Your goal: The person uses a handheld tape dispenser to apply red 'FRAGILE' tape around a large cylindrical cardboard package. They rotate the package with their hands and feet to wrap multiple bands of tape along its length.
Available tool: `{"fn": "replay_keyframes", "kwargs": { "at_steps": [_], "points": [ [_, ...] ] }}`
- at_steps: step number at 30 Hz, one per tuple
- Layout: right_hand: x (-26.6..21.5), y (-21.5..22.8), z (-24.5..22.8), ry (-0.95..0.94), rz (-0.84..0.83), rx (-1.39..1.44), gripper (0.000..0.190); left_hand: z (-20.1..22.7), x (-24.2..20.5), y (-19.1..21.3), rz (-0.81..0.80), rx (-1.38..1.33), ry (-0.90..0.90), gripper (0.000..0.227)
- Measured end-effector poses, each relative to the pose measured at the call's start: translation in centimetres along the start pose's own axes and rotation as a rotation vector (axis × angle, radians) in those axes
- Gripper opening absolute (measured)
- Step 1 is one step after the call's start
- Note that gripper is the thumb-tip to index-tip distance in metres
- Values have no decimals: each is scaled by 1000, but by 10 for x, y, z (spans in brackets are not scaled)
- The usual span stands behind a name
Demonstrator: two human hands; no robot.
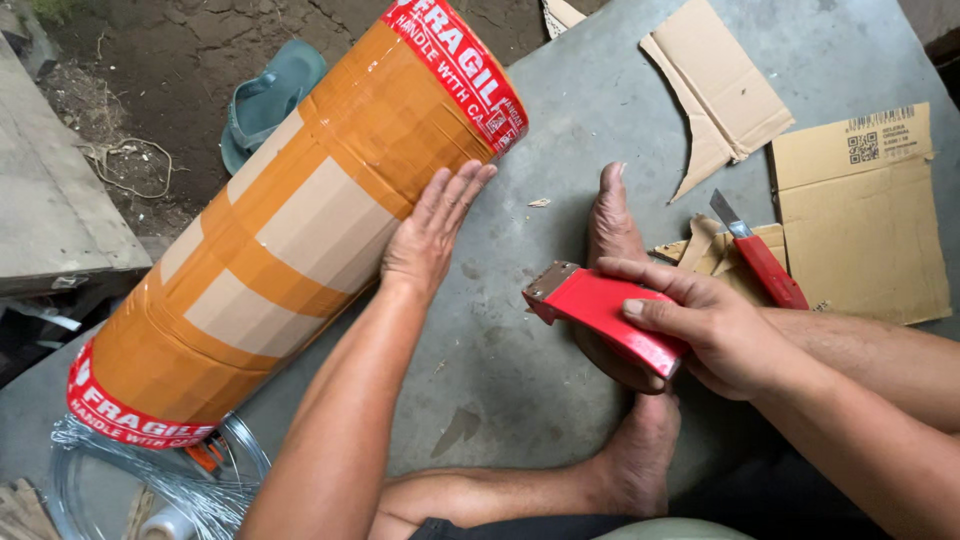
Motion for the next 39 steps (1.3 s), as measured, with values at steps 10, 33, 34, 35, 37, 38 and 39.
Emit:
{"fn": "replay_keyframes", "kwargs": {
  "at_steps": [10, 33, 34, 35, 37, 38, 39],
  "points": [
    [-5, 38, -6, 20, -19, 63, 60, 82, -3, -36, -239, -40, -294, 74],
    [-55, 66, -20, 494, -101, 147, 89, -123, -33, -15, -62, -1261, 836, 123],
    [-60, 66, -18, 544, -116, 161, 91, -114, -35, -5, -48, -1212, 841, 123],
    [-61, 64, -21, 585, -150, 168, 93, -106, -41, 4, -41, -1156, 866, 124],
    [-64, 60, -25, 646, -109, 74, 91, -84, -46, 28, 34, -1037, 883, 124],
    [-65, 58, -27, 679, -88, 29, 90, -71, -48, 40, 71, -975, 888, 125],
    [-67, 55, -26, 680, -81, 8, 89, -56, -50, 51, 105, -935, 907, 123]
  ]
}}
Point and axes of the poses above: each hand's wrist, its own x-axis towards the middle knuckle, its own y-axis out of the back of the hand, z = x × y, the point moved 6 cm from there along x, towards the middle knuckle, and after that the axes turned 3 degrees about z, right-handed, at the moved point
